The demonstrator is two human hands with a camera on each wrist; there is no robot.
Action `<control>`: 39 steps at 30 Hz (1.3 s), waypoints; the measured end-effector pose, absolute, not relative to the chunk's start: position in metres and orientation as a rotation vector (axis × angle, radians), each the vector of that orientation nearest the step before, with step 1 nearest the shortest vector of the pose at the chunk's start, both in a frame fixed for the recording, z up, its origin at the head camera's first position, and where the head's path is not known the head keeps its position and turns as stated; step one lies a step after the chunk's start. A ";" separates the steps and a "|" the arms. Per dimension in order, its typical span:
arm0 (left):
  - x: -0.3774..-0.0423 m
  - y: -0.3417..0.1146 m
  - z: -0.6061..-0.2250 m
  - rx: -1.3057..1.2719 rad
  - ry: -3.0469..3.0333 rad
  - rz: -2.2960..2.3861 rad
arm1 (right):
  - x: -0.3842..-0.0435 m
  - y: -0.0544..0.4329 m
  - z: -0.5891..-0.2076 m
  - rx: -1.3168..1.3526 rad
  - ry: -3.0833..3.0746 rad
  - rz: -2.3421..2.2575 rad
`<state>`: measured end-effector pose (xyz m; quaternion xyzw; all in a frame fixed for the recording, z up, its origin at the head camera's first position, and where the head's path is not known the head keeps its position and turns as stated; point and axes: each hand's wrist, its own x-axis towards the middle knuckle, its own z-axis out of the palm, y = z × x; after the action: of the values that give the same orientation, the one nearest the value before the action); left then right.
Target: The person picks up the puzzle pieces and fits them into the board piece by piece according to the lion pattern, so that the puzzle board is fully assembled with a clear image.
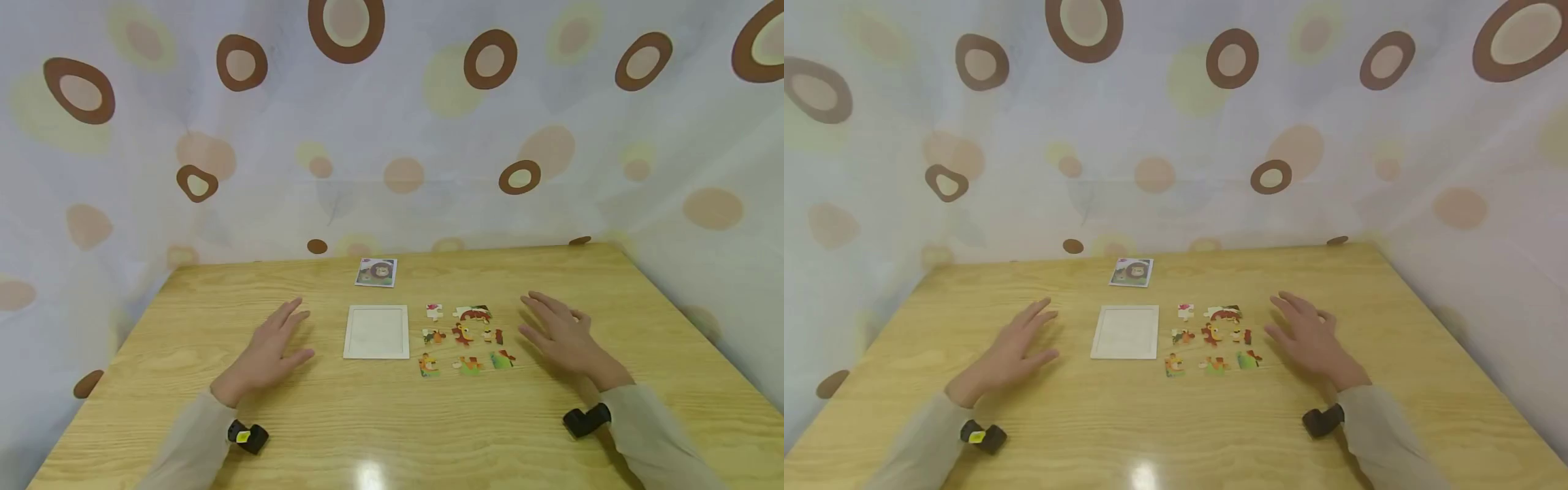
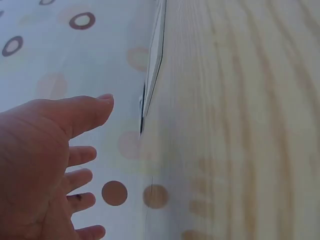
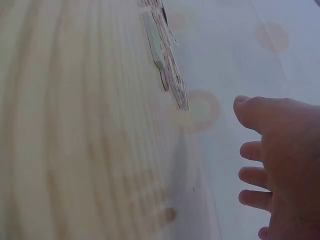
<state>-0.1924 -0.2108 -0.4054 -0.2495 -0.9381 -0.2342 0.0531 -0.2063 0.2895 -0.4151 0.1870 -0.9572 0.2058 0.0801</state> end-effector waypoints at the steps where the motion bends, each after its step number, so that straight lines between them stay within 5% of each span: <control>1: -0.193 -0.208 -0.406 -0.779 -2.854 -0.737 | -0.208 0.286 -0.416 0.564 -2.852 0.620; 20: -0.212 -0.180 -0.410 -0.857 -2.996 -0.810 | -0.244 0.193 -0.414 0.762 -2.874 0.751; 39: -0.212 -0.169 -0.421 -0.929 -2.966 -0.815 | -0.276 0.161 -0.415 0.762 -3.014 0.791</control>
<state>-0.2123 -0.1686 -0.4208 -0.2888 -0.9225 -0.2536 -0.0356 -0.2760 0.1608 -0.4145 0.2373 -0.9391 0.2464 -0.0333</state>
